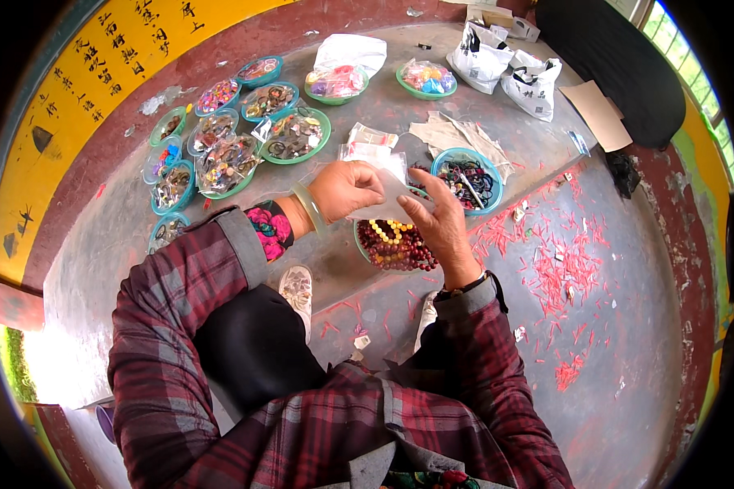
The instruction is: The person sits on the floor and packs beaded bracelets into small clear plastic bags. They pick up bracelets from a bowl, open a bag, place the bracelet inside, and set the bag down. The person repeats this process for multiple bracelets.
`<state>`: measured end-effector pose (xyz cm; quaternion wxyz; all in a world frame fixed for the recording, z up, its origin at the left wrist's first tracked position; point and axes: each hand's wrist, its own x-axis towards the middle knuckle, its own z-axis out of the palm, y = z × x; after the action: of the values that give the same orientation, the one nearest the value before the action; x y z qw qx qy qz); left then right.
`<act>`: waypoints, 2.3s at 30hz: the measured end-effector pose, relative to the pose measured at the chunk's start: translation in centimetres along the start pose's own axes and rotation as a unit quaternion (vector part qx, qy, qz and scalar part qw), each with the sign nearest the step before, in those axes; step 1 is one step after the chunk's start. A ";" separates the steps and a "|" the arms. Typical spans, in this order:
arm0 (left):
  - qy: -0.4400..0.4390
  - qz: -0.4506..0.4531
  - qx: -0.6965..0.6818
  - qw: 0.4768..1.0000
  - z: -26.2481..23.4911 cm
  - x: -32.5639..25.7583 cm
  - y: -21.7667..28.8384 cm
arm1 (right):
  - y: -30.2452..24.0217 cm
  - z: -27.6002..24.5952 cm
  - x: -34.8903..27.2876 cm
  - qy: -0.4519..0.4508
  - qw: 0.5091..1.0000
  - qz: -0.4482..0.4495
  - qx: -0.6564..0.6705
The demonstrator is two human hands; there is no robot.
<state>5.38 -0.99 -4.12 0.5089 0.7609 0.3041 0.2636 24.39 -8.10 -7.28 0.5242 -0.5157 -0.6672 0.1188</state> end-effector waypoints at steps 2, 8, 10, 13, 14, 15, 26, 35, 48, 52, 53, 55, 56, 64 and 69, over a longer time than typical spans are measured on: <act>-0.017 0.032 0.064 0.997 0.2 0.0 0.5 | 0.0 -0.1 -0.1 -0.025 1.000 0.018 0.007; -0.002 0.010 0.032 0.999 0.6 -0.1 -0.1 | 0.2 0.3 -0.6 -0.048 0.993 0.080 0.078; 0.002 0.030 0.058 0.998 0.7 -0.1 0.1 | 0.2 0.3 -0.7 -0.063 0.988 0.098 0.100; 0.003 0.056 0.105 0.993 0.9 -0.1 0.7 | -0.1 0.1 -0.6 -0.078 0.984 0.110 0.119; 0.005 0.064 0.115 0.991 0.9 -0.1 0.5 | -0.3 0.2 -0.6 -0.074 0.983 0.110 0.125; 0.006 0.072 0.125 0.989 0.9 -0.1 0.3 | -0.4 0.2 -0.6 -0.070 0.983 0.111 0.131; 0.029 0.002 0.027 0.999 0.6 0.1 -0.1 | -0.5 0.4 -0.6 -0.044 0.998 0.039 -0.002; 0.015 0.002 -0.060 0.998 0.8 0.0 -0.6 | -0.2 0.3 -0.7 -0.088 0.960 0.193 0.185; -0.083 -0.176 -0.003 0.981 -0.9 -0.4 -0.6 | 0.2 -0.7 -0.6 -0.008 0.968 0.188 0.165; -0.123 -0.202 0.034 0.971 -1.4 -0.4 -0.8 | 1.3 -1.3 -0.6 0.054 0.974 0.162 0.149; -0.138 -0.210 0.046 0.967 -1.7 -0.4 -1.0 | 1.8 -1.3 -0.5 0.073 0.975 0.148 0.150; -0.144 -0.224 0.027 0.964 -2.2 -0.6 -1.2 | 2.3 -1.5 -0.4 0.081 0.967 0.177 0.167; -0.148 -0.230 0.017 0.962 -2.4 -0.7 -1.3 | 2.4 -1.7 -0.3 0.081 0.960 0.199 0.182; 0.042 -0.235 -0.305 0.922 -3.6 -0.7 -1.0 | 2.5 -1.4 -0.6 0.082 0.930 0.253 0.254; 0.031 -0.238 -0.336 0.911 -3.2 -0.8 -0.6 | 1.8 -0.7 -0.5 0.110 0.888 0.285 0.343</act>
<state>2.47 0.60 -3.62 0.7725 0.4414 0.3854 0.2447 25.93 -7.93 -8.54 0.6818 -0.4815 -0.3472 0.4275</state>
